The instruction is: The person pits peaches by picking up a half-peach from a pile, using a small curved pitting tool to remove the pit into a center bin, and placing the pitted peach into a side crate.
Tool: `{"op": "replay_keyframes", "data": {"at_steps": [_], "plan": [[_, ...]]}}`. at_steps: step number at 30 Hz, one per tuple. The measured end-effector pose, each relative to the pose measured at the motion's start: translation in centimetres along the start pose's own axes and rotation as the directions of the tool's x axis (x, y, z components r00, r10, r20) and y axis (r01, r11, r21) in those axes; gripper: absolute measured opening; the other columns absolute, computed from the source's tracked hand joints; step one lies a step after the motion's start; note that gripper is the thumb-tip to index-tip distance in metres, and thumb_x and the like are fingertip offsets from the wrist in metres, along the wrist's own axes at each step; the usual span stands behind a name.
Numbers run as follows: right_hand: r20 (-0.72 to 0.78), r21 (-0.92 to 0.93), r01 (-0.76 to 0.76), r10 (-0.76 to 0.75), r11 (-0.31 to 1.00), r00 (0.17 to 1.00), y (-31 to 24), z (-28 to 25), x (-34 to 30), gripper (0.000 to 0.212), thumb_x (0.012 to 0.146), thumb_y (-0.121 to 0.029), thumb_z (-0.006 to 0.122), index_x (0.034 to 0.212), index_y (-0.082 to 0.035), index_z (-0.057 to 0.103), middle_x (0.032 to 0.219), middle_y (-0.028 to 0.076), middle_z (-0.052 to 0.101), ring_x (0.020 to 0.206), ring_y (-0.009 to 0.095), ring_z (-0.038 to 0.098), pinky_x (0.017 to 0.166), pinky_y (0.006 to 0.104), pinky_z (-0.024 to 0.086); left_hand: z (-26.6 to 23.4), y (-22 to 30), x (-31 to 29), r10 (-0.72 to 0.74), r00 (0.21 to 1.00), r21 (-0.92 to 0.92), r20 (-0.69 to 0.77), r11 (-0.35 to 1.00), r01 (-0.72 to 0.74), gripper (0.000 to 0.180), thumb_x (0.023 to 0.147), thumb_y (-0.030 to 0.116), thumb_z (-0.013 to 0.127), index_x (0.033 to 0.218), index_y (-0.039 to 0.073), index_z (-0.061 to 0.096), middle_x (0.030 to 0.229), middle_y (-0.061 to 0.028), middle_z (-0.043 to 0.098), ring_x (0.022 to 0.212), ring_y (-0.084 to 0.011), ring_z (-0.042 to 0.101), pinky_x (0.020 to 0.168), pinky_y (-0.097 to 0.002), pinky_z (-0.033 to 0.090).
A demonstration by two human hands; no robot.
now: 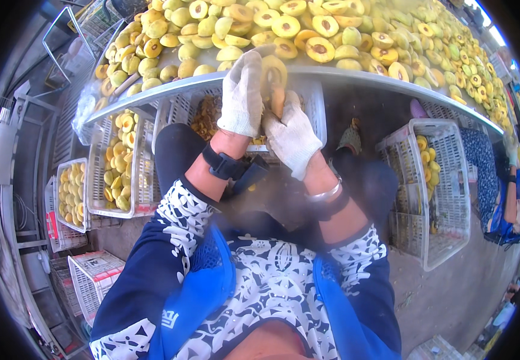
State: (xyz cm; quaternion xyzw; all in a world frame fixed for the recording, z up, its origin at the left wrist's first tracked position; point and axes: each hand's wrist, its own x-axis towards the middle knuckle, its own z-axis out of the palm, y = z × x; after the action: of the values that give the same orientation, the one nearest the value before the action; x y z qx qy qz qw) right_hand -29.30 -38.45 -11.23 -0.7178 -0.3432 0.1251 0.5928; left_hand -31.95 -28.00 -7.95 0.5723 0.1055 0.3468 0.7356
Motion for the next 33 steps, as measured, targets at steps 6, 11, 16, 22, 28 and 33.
{"op": "replay_keyframes", "data": {"at_steps": [6, 11, 16, 22, 28, 33], "plan": [[0.088, 0.086, -0.186, 0.178, 0.979, 0.980, -0.9, -0.2, 0.0, 0.034, 0.083, -0.017, 0.053, 0.106, 0.004, 0.042, 0.091, 0.031, 0.058, 0.091, 0.048, 0.056, 0.076, 0.0463, 0.046, -0.1, -0.3, -0.1, -0.038, 0.999, -0.021, -0.006, 0.999, 0.038, 0.033, 0.098, 0.028, 0.047, 0.115, 0.002, 0.060, 0.099, -0.0038, 0.061, 0.088, -0.0096, 0.056, 0.077, -0.0236, 0.049], [0.065, 0.031, -0.152, 0.150, 0.988, 0.987, 0.1, 0.4, 0.0, 0.031, 0.086, -0.014, 0.057, 0.107, 0.003, 0.043, 0.087, 0.021, 0.058, 0.079, 0.028, 0.058, 0.067, 0.0370, 0.047, -0.2, -0.6, -0.3, 0.046, 0.998, 0.051, -0.039, 0.998, -0.044, 0.034, 0.099, 0.028, 0.047, 0.113, 0.001, 0.062, 0.100, -0.0043, 0.062, 0.089, -0.0095, 0.055, 0.078, -0.0237, 0.048], [0.118, -0.057, -0.158, 0.164, 0.986, 0.979, -0.3, 0.7, -0.3, 0.031, 0.085, -0.013, 0.056, 0.109, 0.003, 0.043, 0.087, 0.022, 0.059, 0.079, 0.031, 0.059, 0.069, 0.0390, 0.047, -1.0, -0.6, -0.4, 0.109, 0.993, 0.218, -0.043, 0.971, -0.097, 0.043, 0.099, 0.036, 0.044, 0.105, 0.000, 0.065, 0.096, -0.0051, 0.064, 0.086, -0.0100, 0.055, 0.076, -0.0235, 0.047], [0.248, -0.075, -0.127, 0.142, 0.989, 0.958, 0.4, 1.2, -0.5, 0.035, 0.086, -0.012, 0.053, 0.117, -0.001, 0.041, 0.077, 0.014, 0.058, 0.060, 0.021, 0.057, 0.051, 0.0328, 0.045, -2.4, -0.3, 0.4, 0.015, 0.991, 0.287, -0.136, 0.958, 0.025, 0.066, 0.097, 0.054, 0.035, 0.090, -0.004, 0.066, 0.081, -0.0120, 0.068, 0.071, -0.0175, 0.063, 0.066, -0.0275, 0.052], [0.562, 0.292, -0.586, 0.359, 0.756, 0.745, -2.9, -0.8, -0.4, 0.038, 0.084, -0.013, 0.055, 0.119, -0.006, 0.041, 0.065, 0.007, 0.052, 0.039, 0.011, 0.043, 0.036, 0.0237, 0.033, -3.9, -0.1, 0.3, 0.088, 0.996, 0.393, -0.002, 0.916, -0.080, 0.069, 0.096, 0.057, 0.032, 0.081, -0.002, 0.066, 0.078, -0.0132, 0.068, 0.070, -0.0189, 0.064, 0.069, -0.0305, 0.053], [0.617, 0.401, -0.626, 0.308, 0.668, 0.724, -2.8, -1.1, -0.3, 0.030, 0.083, -0.013, 0.057, 0.109, -0.003, 0.045, 0.065, 0.007, 0.054, 0.039, 0.011, 0.044, 0.034, 0.0246, 0.033, -3.8, -1.0, -1.1, 0.146, 0.977, 0.261, -0.156, 0.960, -0.102, 0.067, 0.097, 0.056, 0.032, 0.087, -0.001, 0.064, 0.081, -0.0107, 0.067, 0.072, -0.0173, 0.063, 0.070, -0.0299, 0.052]]}}
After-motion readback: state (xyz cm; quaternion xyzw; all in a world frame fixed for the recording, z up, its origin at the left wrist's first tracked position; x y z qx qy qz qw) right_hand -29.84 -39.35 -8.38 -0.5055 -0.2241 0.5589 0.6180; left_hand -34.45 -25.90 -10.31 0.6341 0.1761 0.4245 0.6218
